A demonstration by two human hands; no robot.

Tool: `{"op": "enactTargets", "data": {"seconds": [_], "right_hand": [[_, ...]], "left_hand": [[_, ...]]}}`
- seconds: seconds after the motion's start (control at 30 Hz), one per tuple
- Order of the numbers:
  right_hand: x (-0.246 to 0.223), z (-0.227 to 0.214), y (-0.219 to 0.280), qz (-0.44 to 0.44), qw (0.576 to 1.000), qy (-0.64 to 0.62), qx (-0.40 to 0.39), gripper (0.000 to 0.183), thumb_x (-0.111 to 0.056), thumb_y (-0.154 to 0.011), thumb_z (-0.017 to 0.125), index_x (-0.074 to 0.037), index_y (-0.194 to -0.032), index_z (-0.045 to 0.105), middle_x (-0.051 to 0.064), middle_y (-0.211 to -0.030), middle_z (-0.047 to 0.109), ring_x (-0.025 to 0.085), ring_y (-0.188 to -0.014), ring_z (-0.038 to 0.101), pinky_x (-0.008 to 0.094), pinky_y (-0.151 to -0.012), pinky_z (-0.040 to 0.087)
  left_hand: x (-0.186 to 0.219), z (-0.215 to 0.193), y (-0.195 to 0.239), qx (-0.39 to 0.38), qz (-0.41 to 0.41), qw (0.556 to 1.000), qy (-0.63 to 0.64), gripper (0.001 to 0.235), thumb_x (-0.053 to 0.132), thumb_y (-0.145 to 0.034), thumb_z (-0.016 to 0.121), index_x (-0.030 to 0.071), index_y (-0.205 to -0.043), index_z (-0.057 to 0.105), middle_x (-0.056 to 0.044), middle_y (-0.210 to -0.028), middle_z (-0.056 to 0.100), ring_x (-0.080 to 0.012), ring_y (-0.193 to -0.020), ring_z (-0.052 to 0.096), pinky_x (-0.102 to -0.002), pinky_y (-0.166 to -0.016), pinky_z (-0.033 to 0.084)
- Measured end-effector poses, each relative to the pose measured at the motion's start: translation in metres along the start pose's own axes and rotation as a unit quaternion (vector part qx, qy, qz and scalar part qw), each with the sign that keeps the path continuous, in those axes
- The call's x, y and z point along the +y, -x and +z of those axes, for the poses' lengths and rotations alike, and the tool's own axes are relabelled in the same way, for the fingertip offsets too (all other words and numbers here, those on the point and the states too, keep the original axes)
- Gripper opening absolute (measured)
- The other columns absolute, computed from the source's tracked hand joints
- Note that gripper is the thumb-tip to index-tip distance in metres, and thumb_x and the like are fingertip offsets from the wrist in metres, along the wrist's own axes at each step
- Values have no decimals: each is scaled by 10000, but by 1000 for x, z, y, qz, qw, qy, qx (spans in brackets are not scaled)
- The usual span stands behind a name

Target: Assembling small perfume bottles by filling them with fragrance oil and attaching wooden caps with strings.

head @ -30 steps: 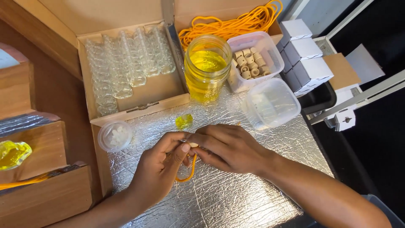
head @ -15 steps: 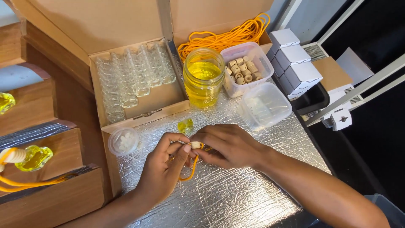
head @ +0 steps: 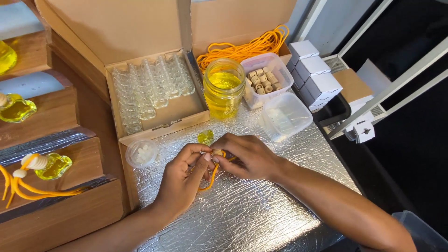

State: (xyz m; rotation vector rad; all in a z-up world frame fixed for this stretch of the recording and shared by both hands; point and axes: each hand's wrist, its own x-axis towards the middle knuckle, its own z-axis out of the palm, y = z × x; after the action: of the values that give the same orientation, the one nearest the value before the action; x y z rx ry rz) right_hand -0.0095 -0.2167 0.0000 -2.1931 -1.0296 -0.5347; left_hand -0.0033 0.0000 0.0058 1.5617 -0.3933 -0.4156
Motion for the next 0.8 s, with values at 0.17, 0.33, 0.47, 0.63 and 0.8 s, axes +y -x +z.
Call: {"op": "enactTargets", "data": {"seconds": [0.17, 0.33, 0.47, 0.63, 0.8], "right_hand": [[-4, -4, -5, -5, 1000, 14, 0, 141, -171, -1054, 549, -62, -1138, 579, 92, -930, 653, 161, -597, 584, 269, -442, 486], [5, 4, 0, 2, 999, 26, -18, 154, -190, -1101, 480, -72, -1169, 550, 109, -963, 666, 146, -563, 603, 246, -410, 526], [11, 6, 6, -19, 999, 37, -10, 266, -94, -1056, 570, -66, -1300, 470, 134, -1164, 610, 233, -852, 697, 292, -567, 631], [8, 5, 7, -19, 998, 50, -19, 467, 139, -933, 616, -57, -1336, 486, 137, -1281, 554, 143, -668, 560, 219, -410, 448], [0, 2, -3, -28, 1000, 6, 8, 230, -129, -1082, 554, -20, -1278, 502, 159, -1170, 580, 248, -886, 702, 301, -614, 665]], "left_hand": [[0, 0, 0, 7, -21, 1000, -5, 231, 234, -984, 589, 72, -1135, 654, -87, -861, 771, -150, -714, 716, -274, -687, 605], [2, 0, -1, 14, -13, 1000, 7, 215, 219, -986, 592, 70, -1139, 616, -101, -812, 757, -166, -680, 700, -288, -662, 599], [3, 1, -2, 16, -1, 999, 41, 179, 227, -993, 590, 65, -1068, 583, -126, -749, 731, -158, -668, 671, -282, -624, 576], [-2, 0, -4, 21, -1, 999, 49, 169, 213, -1010, 552, 58, -1079, 562, -147, -759, 719, -178, -642, 668, -289, -628, 586], [4, -2, -4, 10, 8, 999, 43, 275, 294, -1040, 470, 43, -1021, 579, -125, -756, 710, -192, -632, 656, -310, -621, 570]]}}
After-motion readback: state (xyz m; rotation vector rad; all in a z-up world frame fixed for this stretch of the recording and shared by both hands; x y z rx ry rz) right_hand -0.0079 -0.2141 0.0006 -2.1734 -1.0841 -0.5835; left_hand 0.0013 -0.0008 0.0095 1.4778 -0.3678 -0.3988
